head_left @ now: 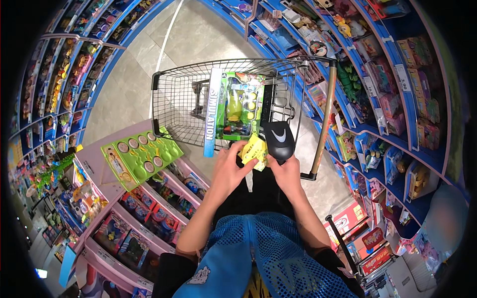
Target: Moving toy boxes from store shelves into a shopping cart and back to organize them.
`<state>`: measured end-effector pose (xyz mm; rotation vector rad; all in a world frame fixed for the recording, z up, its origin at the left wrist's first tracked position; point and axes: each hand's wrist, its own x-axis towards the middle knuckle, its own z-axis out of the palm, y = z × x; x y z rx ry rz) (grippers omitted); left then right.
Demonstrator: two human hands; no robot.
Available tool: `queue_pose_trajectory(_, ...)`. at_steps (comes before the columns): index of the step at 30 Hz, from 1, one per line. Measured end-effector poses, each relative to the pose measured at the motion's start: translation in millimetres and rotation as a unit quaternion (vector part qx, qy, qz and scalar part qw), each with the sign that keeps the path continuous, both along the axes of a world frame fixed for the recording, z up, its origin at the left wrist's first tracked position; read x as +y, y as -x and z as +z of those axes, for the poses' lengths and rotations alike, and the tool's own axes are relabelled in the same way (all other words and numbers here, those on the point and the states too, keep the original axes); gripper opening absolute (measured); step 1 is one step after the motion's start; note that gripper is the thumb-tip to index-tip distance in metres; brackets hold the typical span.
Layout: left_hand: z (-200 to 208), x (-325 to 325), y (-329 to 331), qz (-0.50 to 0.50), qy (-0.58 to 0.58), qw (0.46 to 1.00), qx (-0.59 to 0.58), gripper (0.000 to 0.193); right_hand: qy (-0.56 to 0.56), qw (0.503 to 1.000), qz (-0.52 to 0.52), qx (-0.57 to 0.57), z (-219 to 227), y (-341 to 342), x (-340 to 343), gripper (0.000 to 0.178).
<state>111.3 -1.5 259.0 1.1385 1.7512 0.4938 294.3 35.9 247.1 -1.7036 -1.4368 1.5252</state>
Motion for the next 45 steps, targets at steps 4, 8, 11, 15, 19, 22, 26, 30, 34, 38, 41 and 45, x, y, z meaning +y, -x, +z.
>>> queue_pose_trajectory(4, -28, 9, -9, 0.098, -0.002, 0.993, -0.071, 0.057, -0.005, 0.999, -0.006, -0.032, -14, -15, 8, 0.020)
queue_pose_trajectory(8, -63, 24, -23, 0.145, 0.019, 0.987, -0.063, 0.060, -0.013, 1.000, -0.004, -0.002, -26, -28, 10, 0.019)
queue_pose_trajectory(11, -107, 25, -32, 0.104, -0.007, 0.995, 0.007, 0.064, 0.003, 0.999, 0.026, 0.026, -24, -30, 13, 0.018)
queue_pose_trajectory(15, -161, 35, -31, 0.069, -0.080, 0.993, 0.061, 0.070, 0.019, 0.995, 0.101, -0.016, -29, -25, 20, 0.038)
queue_pose_trajectory(19, -199, 50, -19, 0.076, -0.073, 0.992, 0.070, 0.067, 0.061, 0.992, 0.109, -0.017, -52, -18, 12, 0.043)
queue_pose_trajectory(22, -194, 61, -20, 0.060, -0.022, 0.992, 0.113, 0.063, 0.082, 0.988, 0.130, -0.033, -62, -19, 12, 0.041)
queue_pose_trajectory(26, -214, 63, -11, 0.055, -0.020, 0.980, 0.192, 0.061, 0.076, 0.987, 0.137, -0.041, -67, -17, 17, 0.037)
queue_pose_trajectory(30, -222, 60, -8, 0.045, -0.027, 0.977, 0.208, 0.060, 0.087, 0.986, 0.136, -0.036, -67, -18, 22, 0.040)
queue_pose_trajectory(34, -220, 54, -11, 0.049, -0.026, 0.982, 0.180, 0.059, 0.110, 0.980, 0.144, -0.077, -64, -19, 24, 0.035)
queue_pose_trajectory(38, -209, 48, -13, 0.063, 0.009, 0.989, 0.134, 0.060, 0.109, 0.980, 0.154, -0.066, -65, -21, 24, 0.039)
queue_pose_trajectory(41, -204, 41, -15, 0.043, 0.014, 0.984, 0.171, 0.062, 0.111, 0.979, 0.162, -0.061, -56, -19, 28, 0.042)
queue_pose_trajectory(45, -172, 40, -18, 0.081, -0.037, 0.983, 0.161, 0.054, 0.105, 0.981, 0.160, -0.039, -41, -19, 34, 0.039)
